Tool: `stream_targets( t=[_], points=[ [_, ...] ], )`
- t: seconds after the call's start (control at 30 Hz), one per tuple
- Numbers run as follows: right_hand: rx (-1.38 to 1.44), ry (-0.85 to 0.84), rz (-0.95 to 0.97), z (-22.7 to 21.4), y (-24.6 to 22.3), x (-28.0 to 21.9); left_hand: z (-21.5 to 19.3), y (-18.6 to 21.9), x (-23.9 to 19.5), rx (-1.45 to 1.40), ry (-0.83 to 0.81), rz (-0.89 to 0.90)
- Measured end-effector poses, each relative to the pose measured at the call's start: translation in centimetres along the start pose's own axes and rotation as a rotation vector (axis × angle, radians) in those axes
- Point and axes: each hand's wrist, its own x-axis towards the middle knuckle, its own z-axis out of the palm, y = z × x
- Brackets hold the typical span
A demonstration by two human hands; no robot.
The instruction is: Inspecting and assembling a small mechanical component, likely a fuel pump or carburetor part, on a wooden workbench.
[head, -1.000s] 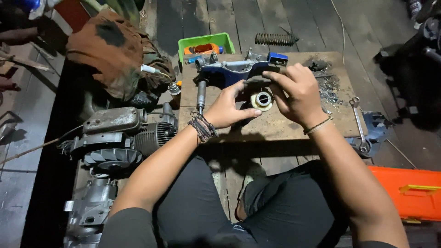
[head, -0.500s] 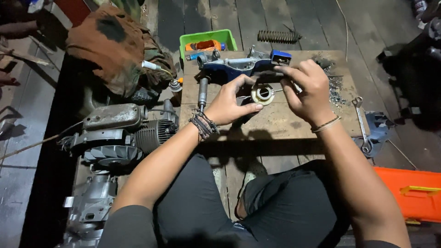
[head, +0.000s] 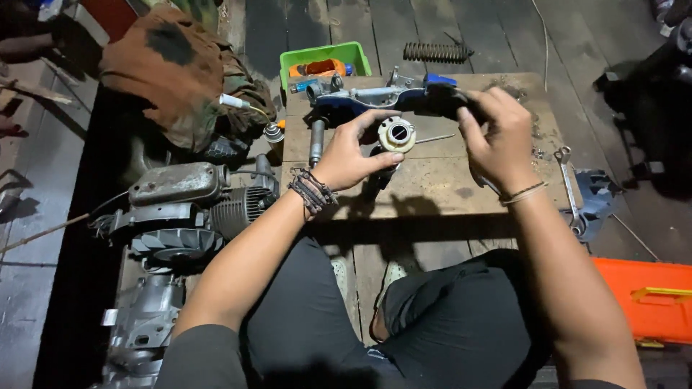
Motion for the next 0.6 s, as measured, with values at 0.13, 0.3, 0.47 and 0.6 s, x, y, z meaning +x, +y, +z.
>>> stream_targets(
  t=[0.13, 0.3, 0.47, 0.6],
  points=[
    [0.047, -0.026, 0.051, 0.7, -3.4, 0.9, 0.5, 0.2, 0.0, -0.011, -0.009, 0.01],
    [0.23, -0.138, 0.206, 0.1, -5.8, 2.0, -0.2, -0.2, 0.1, 0.058, -0.016, 0.041],
    [0.394, -0.252, 0.459, -1.9, -7.8, 2.9, 0.5, 0.7, 0.0, 0.04, -0.029, 0.049],
    [0.529, -0.282, 0.605, -1.6, -6.3, 2.7, 0.8, 0.4, -0.1, 0.016, -0.04, 0.053]
  ],
)
